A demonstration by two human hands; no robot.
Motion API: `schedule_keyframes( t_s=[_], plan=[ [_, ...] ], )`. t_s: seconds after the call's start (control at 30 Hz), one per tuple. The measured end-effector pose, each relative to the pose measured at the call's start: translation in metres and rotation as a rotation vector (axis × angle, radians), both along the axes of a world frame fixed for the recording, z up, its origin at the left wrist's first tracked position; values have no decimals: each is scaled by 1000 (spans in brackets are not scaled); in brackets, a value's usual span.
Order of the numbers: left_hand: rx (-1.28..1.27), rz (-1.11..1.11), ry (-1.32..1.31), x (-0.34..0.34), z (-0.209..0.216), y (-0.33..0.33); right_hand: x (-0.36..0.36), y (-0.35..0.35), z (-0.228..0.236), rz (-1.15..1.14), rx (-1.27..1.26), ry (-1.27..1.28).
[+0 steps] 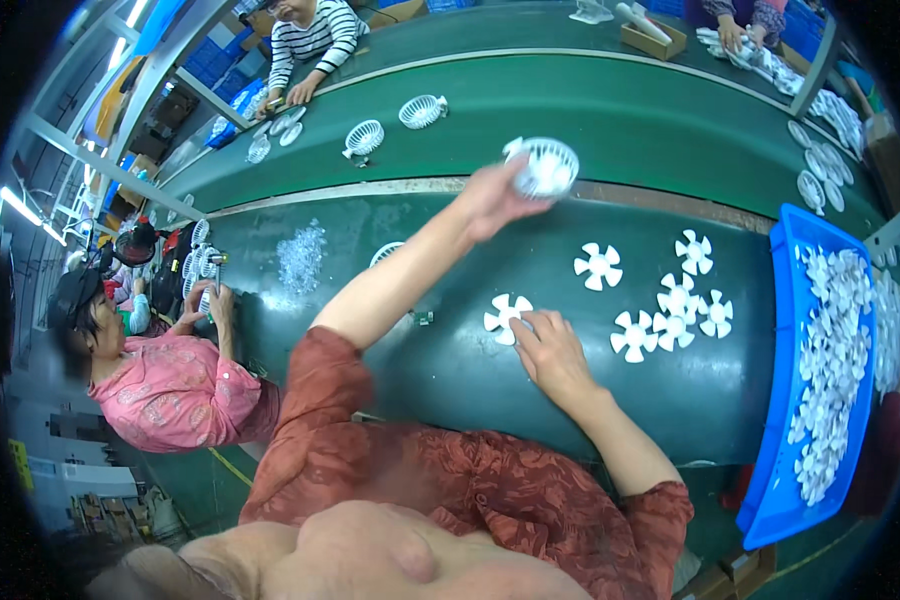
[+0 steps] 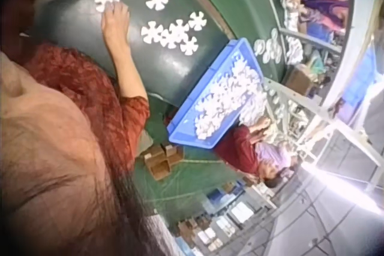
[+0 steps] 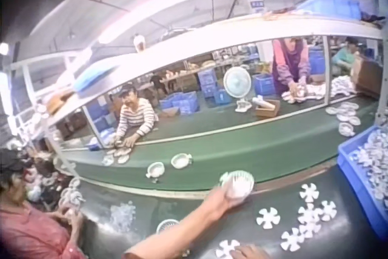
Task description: The person assembles mini fans by attaching fan blades into fan casings by hand, placing the assembled pieces onto a conveyor belt, and emptying a blue tray of fan blades onto the workstation table.
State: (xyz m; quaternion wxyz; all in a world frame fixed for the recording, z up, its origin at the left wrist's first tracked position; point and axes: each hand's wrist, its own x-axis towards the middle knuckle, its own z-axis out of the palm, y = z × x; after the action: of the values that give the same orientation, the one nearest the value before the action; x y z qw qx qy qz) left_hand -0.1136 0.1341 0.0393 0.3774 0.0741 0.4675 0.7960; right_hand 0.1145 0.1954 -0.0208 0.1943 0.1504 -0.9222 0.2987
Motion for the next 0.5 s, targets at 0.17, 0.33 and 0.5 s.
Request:
schedule_keyframes(
  t_s=[0.17,0.33,0.5],
  plan=[
    [-430,-361,445,-28,11,39,1,13,5,-13,-39,-63],
    [-1207,391,1354,-144,-26,-51,-9,17,5,53,-84,-70],
    [-1779,396,1272,-235,-54,-112,-10,19,8,-1,-105,-112]
  ],
)
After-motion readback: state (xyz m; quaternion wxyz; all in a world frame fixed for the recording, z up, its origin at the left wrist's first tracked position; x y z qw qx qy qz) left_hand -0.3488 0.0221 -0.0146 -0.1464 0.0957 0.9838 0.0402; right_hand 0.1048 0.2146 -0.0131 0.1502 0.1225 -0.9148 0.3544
